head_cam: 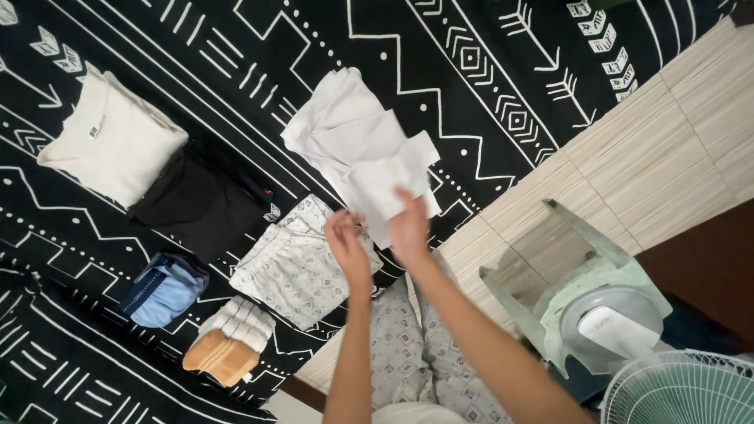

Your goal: Folding various items of laundry and organizing them on a bed surface.

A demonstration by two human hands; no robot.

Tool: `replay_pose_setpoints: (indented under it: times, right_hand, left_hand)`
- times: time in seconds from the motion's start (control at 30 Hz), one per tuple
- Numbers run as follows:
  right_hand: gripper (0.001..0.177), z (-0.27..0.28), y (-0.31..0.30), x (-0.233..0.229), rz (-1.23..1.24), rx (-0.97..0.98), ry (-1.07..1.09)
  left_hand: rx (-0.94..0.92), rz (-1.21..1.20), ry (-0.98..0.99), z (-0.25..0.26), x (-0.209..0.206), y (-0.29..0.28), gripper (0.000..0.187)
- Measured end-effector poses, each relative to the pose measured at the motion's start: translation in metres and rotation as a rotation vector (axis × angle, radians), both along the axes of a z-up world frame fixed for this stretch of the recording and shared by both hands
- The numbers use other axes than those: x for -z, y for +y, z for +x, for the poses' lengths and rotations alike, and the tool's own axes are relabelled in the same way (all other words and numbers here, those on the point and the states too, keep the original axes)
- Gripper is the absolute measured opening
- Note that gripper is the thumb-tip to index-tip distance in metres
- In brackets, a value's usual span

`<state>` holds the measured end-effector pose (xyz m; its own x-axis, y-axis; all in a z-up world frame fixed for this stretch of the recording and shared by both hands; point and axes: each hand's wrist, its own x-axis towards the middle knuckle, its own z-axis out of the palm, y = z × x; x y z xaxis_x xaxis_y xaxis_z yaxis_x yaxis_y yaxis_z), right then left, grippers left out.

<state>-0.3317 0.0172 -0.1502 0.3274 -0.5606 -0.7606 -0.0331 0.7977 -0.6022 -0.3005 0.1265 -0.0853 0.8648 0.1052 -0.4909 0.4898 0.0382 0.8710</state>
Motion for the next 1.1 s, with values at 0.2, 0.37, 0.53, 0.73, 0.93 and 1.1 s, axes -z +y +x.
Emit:
replay_pose_setpoints:
  times: [0.2,0.37,0.53,0.73,0.93,1.1]
  right_hand:
    - [0.035,0.041,0.032,-0.05,0.195,-0.078,-0.046]
    - [0.03,0.036,0.021,-0.05,0.277,-0.069,-0.16]
    - [0.028,0.016,-0.023,-0.048,-0.244,-0.471,0.344]
    - [0.042,0.029,-0.099,-0.044,-0.77,-0.54,0.272]
    - [0.021,0.036,-0.116,-0.01,-0.875,-0.838,0.314]
    - [0.015,0.051,-0.094,-0.072,-0.932,-0.612,0.059]
  left_hand:
    - [0.163,-0.099,0.241,0.042,0.036,0.026,0.039]
    - [0.343,0.206,0.08,0.039,0.049,0.027,0.035]
    - [0.265,0.272,0.093,0.024,0.066,0.025,0.028]
    - [0.181,0.228,0.099,0.031,0.031,0.006,0.04]
    - [0.267,0.345,0.114,0.04,0.025,0.0,0.045]
    - [0.287,0.351,0.084,0.043,0.028,-0.001,0.041]
